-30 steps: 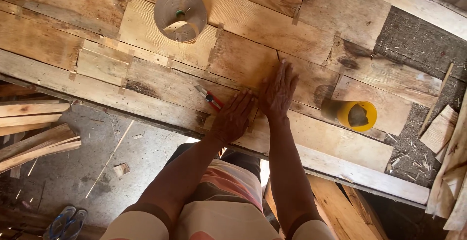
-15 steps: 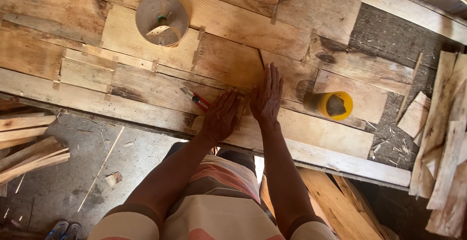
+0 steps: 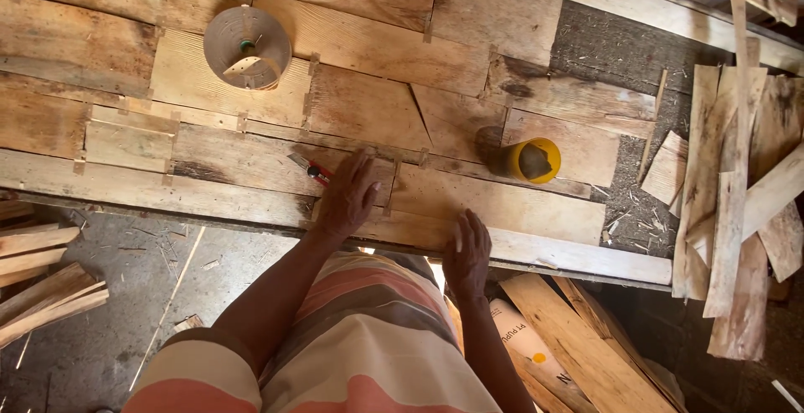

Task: Cutting and fitting thin wood strips to assemble a wooden surface.

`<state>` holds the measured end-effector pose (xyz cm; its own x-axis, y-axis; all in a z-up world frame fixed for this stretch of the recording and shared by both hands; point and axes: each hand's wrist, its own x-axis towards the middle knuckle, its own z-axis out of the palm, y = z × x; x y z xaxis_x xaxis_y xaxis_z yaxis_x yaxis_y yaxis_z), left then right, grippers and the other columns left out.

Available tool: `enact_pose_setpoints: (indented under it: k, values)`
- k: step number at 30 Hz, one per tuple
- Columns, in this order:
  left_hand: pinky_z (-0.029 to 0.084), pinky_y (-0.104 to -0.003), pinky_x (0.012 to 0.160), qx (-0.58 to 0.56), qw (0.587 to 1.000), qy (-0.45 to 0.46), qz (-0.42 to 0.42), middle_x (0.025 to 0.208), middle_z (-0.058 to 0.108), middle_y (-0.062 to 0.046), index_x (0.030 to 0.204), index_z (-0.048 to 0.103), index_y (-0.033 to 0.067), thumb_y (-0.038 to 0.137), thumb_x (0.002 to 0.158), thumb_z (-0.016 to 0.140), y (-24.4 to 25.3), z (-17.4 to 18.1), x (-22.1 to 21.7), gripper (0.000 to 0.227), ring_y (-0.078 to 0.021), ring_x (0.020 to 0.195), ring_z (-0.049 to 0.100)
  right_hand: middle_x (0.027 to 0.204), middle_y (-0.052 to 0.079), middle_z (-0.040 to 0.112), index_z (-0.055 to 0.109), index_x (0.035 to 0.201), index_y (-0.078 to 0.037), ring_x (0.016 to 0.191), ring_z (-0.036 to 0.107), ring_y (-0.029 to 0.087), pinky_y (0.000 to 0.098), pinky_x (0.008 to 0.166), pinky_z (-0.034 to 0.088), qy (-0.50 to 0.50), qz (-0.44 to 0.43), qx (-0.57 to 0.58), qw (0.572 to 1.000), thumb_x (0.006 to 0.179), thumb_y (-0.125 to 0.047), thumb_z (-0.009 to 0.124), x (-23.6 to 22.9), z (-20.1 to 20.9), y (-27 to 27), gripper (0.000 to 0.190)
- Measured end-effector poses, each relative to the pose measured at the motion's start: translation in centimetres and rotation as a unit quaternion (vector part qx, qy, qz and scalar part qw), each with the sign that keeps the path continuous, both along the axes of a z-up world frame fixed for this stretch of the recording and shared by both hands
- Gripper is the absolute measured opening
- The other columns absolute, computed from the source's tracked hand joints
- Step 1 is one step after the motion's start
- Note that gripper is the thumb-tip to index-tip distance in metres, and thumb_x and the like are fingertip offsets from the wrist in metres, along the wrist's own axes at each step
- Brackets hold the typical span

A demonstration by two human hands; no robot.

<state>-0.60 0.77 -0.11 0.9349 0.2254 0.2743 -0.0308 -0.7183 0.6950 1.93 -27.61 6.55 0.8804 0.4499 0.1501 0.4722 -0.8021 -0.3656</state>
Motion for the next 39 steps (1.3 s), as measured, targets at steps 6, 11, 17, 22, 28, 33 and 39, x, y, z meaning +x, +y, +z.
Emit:
enact_pose_setpoints:
  k: [6, 11, 17, 22, 28, 33, 39]
  values:
    - [0.034, -0.050, 0.127, -0.031, 0.992, -0.011, 0.126, 0.161, 0.042, -0.026, 0.150, 0.044, -0.0003, 0.028, 0.110, 0.055, 2.4, -0.1, -4.6, 0.051, -0.0445, 0.151, 0.040, 0.147, 0.019, 0.056, 0.063, 0.130, -0.006, 0.129, 0.056, 0.039, 0.0494, 0.105, 0.047, -0.012, -0.071, -0.013, 0.997, 0.091, -0.008, 0.067, 0.4, 2.1, -2.8, 0.039]
    - [0.020, -0.056, 0.128, -0.024, 0.984, 0.038, 0.174, 0.166, 0.025, -0.033, 0.161, 0.027, -0.0036, 0.032, 0.107, 0.052, 3.2, 0.8, -8.3, 0.069, -0.0481, 0.156, 0.022, 0.142, 0.016, 0.061, 0.066, 0.123, -0.005, 0.123, 0.063, 0.038, 0.0473, 0.097, 0.054, -0.004, -0.027, -0.004, 1.000, 0.092, -0.005, 0.067, 1.6, 2.7, -2.4, 0.031]
    - [0.014, -0.058, 0.129, 0.061, 0.965, 0.085, 0.240, 0.165, 0.022, -0.036, 0.160, 0.025, -0.0059, 0.039, 0.106, 0.050, 3.0, -2.5, -11.9, 0.075, -0.0488, 0.157, 0.017, 0.129, 0.015, 0.065, 0.069, 0.120, -0.007, 0.111, 0.068, 0.038, 0.0450, 0.089, 0.058, 0.091, 0.118, 0.004, 0.989, 0.089, -0.007, 0.071, 3.0, 3.8, 3.5, 0.031]
    - [0.014, -0.054, 0.130, 0.074, 0.963, 0.137, 0.221, 0.165, 0.025, -0.034, 0.157, 0.032, -0.0086, 0.034, 0.103, 0.047, 3.4, -2.3, -12.6, 0.071, -0.0476, 0.157, 0.019, 0.119, 0.016, 0.065, 0.066, 0.121, -0.008, 0.097, 0.068, 0.038, 0.0450, 0.081, 0.058, 0.180, 0.240, -0.044, 0.953, 0.088, -0.012, 0.074, 3.9, 2.8, 11.1, 0.034]
    - [0.015, -0.053, 0.129, 0.064, 0.961, 0.151, 0.223, 0.165, 0.027, -0.031, 0.155, 0.036, -0.0084, 0.032, 0.100, 0.048, 3.6, -1.8, -12.6, 0.069, -0.0453, 0.157, 0.021, 0.112, 0.014, 0.063, 0.060, 0.123, -0.009, 0.096, 0.068, 0.038, 0.0485, 0.078, 0.057, 0.136, 0.326, -0.095, 0.931, 0.088, -0.024, 0.078, 4.1, -0.2, 18.9, 0.042]
    - [0.024, -0.054, 0.130, -0.057, 0.962, -0.002, 0.267, 0.166, 0.031, -0.028, 0.156, 0.037, -0.0039, 0.028, 0.105, 0.060, 3.9, -2.2, -12.9, 0.064, -0.0441, 0.156, 0.029, 0.110, 0.016, 0.060, 0.052, 0.126, -0.008, 0.097, 0.067, 0.038, 0.0503, 0.077, 0.057, 0.161, 0.281, -0.188, 0.927, 0.081, -0.035, 0.082, 3.2, -2.0, 21.3, 0.060]
    - [0.056, -0.048, 0.098, -0.124, 0.920, 0.055, 0.368, 0.125, 0.067, -0.019, 0.127, 0.065, 0.0023, 0.024, 0.101, 0.068, 9.8, -0.5, -9.3, 0.034, -0.0328, 0.117, 0.066, 0.114, 0.020, 0.059, 0.049, 0.123, -0.008, 0.100, 0.065, 0.039, 0.0520, 0.080, 0.054, 0.161, 0.251, -0.146, 0.943, 0.088, -0.028, 0.076, 2.4, -1.3, 21.7, 0.049]
